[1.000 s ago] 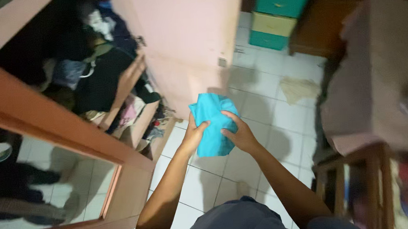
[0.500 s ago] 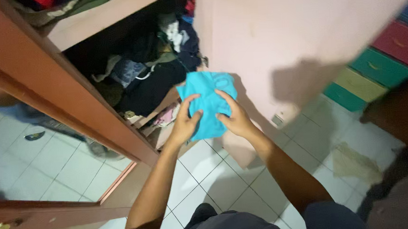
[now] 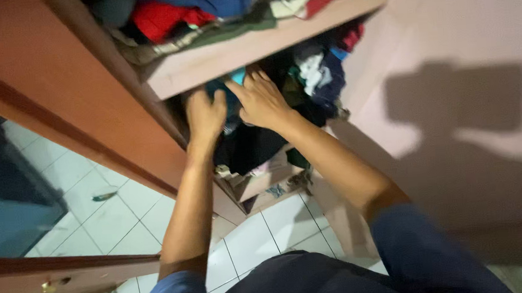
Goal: The person folds a teal shirt, a white shirt, and a grey hoodie by hand on a blue surface and places the folded shirts into a wardrobe.
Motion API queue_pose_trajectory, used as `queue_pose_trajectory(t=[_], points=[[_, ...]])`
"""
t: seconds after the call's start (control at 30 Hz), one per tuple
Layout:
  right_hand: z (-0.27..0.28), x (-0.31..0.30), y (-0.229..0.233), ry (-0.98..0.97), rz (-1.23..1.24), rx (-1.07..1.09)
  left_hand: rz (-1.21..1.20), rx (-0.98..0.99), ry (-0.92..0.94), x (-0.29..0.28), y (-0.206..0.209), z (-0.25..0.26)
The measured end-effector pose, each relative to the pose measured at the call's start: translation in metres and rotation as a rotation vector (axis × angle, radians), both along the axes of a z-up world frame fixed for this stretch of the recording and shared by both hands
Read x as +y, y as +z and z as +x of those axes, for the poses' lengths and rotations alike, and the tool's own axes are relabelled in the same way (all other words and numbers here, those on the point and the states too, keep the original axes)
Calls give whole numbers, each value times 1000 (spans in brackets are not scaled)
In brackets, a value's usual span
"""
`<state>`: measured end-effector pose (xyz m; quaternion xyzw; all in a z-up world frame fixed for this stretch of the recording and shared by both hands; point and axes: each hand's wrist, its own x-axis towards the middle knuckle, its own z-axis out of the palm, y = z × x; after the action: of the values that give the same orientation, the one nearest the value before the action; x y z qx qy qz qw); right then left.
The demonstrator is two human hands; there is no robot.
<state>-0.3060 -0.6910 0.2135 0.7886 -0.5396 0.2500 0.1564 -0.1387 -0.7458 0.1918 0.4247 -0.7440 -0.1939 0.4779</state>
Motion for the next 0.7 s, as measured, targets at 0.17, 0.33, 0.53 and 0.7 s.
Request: queue_pose_trajectory(t=[0.17, 0.33, 0.53, 0.7], points=[[2, -128, -17, 100, -292, -135, -302, 8, -7, -70, -5, -18], [13, -185, -23, 168, -310, -281, -362, -54, 101, -41, 7, -18], [24, -179, -16, 230, -304, -325, 38, 75, 182, 2, -3, -9], [15, -129, 5, 247, -309, -242, 48, 116, 159, -3, -22, -4]])
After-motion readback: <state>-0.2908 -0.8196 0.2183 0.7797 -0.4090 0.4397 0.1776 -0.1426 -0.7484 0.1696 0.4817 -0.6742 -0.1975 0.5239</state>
